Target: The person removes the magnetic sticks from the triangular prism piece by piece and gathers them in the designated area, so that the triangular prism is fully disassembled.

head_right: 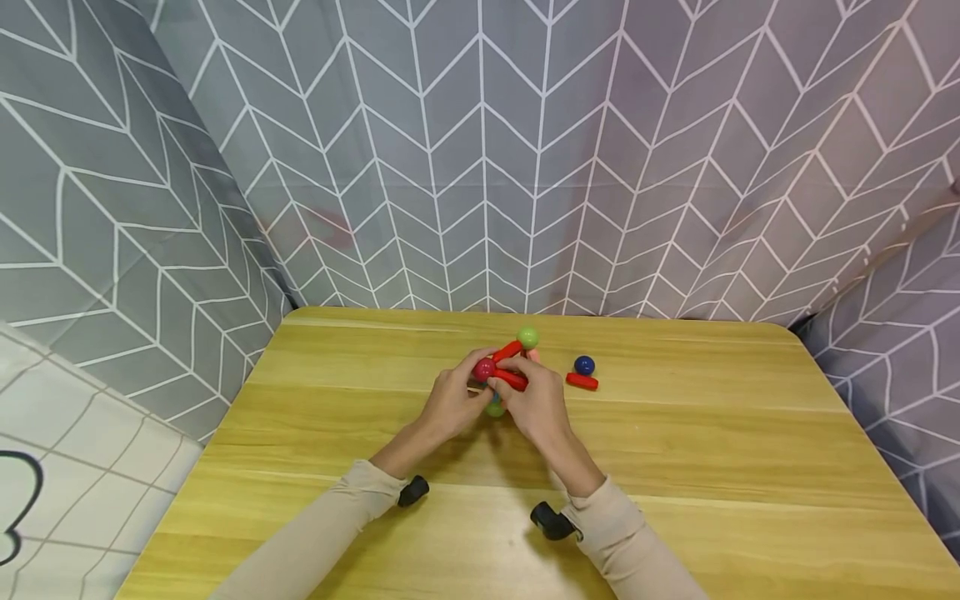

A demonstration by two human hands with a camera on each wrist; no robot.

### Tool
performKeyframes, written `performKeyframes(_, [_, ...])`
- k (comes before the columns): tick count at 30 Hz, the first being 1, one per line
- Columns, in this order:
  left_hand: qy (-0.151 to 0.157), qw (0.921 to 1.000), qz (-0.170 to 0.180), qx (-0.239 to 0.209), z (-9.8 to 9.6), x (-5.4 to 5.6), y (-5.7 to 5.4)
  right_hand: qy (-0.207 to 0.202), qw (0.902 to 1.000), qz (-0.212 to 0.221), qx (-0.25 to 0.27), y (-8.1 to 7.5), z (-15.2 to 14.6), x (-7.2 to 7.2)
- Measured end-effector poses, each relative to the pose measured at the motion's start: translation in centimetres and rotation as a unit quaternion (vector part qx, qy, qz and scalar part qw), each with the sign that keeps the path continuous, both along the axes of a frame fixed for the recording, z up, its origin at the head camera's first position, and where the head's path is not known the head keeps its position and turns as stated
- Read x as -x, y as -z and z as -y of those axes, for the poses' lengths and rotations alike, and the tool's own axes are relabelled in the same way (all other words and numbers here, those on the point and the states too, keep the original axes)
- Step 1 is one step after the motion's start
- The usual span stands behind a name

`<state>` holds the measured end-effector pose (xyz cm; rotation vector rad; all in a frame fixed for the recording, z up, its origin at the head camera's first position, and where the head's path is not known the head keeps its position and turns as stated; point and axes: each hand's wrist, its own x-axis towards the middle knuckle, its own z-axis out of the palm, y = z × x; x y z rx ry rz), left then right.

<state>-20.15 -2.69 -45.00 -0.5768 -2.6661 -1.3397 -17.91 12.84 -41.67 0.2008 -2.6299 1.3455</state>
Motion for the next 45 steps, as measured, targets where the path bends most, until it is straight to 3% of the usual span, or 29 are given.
performKeyframes(29, [-0.006, 0.9999, 0.007, 0.008, -0.34, -0.04, -0.08, -0.021, 0.9995, -0.003, 0.024, -0.13, -0.45, 0.16])
performKeyframes(45, [0.0, 0.9998, -0.021, 0.005, -0.43, 0.02, 0.06, -0.027, 0.9993, -0.003, 0.025, -0.13, -0.76, -0.06])
